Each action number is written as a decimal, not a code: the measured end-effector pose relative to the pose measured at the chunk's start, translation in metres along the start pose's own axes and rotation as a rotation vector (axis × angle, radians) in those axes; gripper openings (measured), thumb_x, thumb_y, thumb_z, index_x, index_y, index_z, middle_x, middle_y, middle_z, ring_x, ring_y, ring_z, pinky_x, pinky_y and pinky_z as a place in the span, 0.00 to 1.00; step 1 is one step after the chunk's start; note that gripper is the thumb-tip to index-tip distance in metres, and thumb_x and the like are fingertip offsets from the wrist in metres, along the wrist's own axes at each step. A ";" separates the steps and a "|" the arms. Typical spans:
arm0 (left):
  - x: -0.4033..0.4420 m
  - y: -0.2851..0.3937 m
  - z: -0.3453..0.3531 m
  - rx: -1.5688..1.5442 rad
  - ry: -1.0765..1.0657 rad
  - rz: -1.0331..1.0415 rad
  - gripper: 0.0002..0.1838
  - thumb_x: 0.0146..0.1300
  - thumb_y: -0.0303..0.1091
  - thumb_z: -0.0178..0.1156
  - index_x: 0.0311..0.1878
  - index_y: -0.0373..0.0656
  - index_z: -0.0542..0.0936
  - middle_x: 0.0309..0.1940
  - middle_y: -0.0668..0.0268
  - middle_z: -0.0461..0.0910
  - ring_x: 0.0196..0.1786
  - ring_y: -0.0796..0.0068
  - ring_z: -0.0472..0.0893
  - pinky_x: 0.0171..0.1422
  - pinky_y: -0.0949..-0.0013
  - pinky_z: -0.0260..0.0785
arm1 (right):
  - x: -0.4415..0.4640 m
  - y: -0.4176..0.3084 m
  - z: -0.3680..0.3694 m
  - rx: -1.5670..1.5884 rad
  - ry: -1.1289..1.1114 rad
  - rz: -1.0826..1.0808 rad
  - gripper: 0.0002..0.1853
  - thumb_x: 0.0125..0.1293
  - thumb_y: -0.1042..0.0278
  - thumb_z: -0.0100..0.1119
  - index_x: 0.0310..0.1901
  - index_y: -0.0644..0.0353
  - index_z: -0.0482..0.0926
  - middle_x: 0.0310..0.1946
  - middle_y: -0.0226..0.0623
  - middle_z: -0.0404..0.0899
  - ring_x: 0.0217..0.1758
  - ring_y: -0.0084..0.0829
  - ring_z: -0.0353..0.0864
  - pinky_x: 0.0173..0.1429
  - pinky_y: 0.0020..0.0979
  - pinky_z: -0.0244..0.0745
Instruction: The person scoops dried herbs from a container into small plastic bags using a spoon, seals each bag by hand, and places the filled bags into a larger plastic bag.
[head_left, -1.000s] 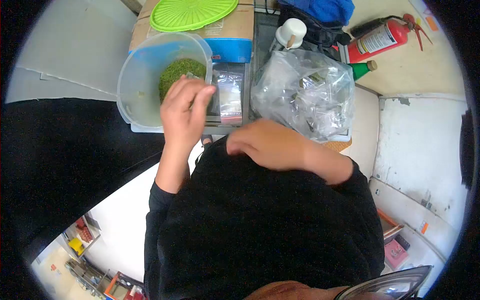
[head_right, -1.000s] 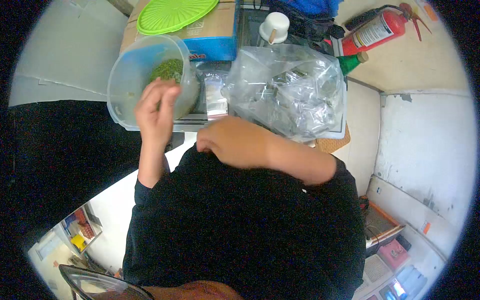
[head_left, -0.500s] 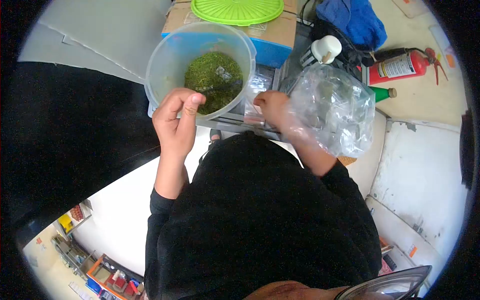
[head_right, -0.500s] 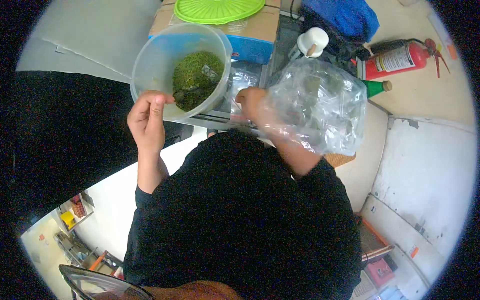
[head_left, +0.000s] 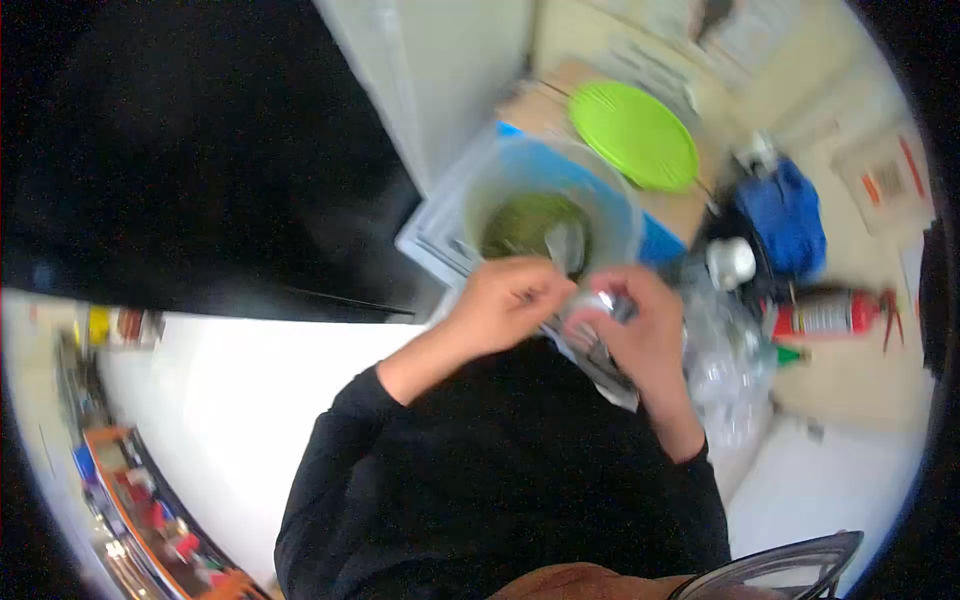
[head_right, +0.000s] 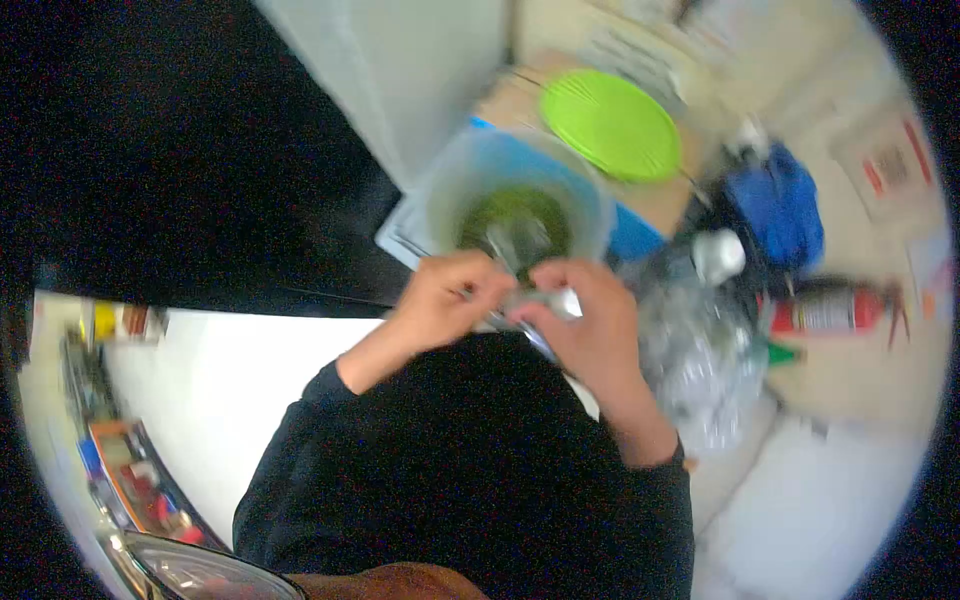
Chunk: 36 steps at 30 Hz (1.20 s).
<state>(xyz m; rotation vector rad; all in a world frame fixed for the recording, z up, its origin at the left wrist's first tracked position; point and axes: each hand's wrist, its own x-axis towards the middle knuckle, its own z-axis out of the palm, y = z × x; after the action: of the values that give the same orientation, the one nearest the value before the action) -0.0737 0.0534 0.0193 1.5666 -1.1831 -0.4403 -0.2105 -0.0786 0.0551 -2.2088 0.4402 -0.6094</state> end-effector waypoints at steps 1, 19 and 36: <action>-0.003 0.000 -0.005 0.030 0.023 0.031 0.06 0.62 0.33 0.61 0.33 0.41 0.78 0.26 0.60 0.77 0.28 0.61 0.79 0.32 0.64 0.69 | 0.001 -0.006 0.008 0.050 -0.060 0.029 0.16 0.46 0.70 0.73 0.38 0.61 0.81 0.28 0.37 0.83 0.34 0.32 0.83 0.41 0.30 0.76; -0.030 -0.025 -0.064 -0.039 0.224 0.037 0.07 0.59 0.29 0.61 0.28 0.39 0.75 0.20 0.64 0.74 0.24 0.75 0.74 0.28 0.70 0.64 | 0.052 -0.015 0.091 -0.149 0.045 -0.348 0.05 0.57 0.78 0.61 0.36 0.63 0.79 0.30 0.39 0.81 0.30 0.32 0.80 0.35 0.31 0.74; 0.007 -0.040 -0.108 -0.495 -0.275 -0.111 0.30 0.70 0.46 0.51 0.66 0.32 0.63 0.61 0.51 0.68 0.66 0.62 0.66 0.68 0.65 0.56 | 0.118 -0.019 0.060 -0.089 -0.636 -0.635 0.03 0.59 0.66 0.57 0.34 0.52 0.76 0.30 0.37 0.75 0.31 0.39 0.79 0.34 0.40 0.75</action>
<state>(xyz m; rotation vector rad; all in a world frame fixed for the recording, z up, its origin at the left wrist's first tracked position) 0.0312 0.1012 0.0240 1.1652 -1.0858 -0.9680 -0.0771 -0.0883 0.0684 -2.4654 -0.5890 -0.1644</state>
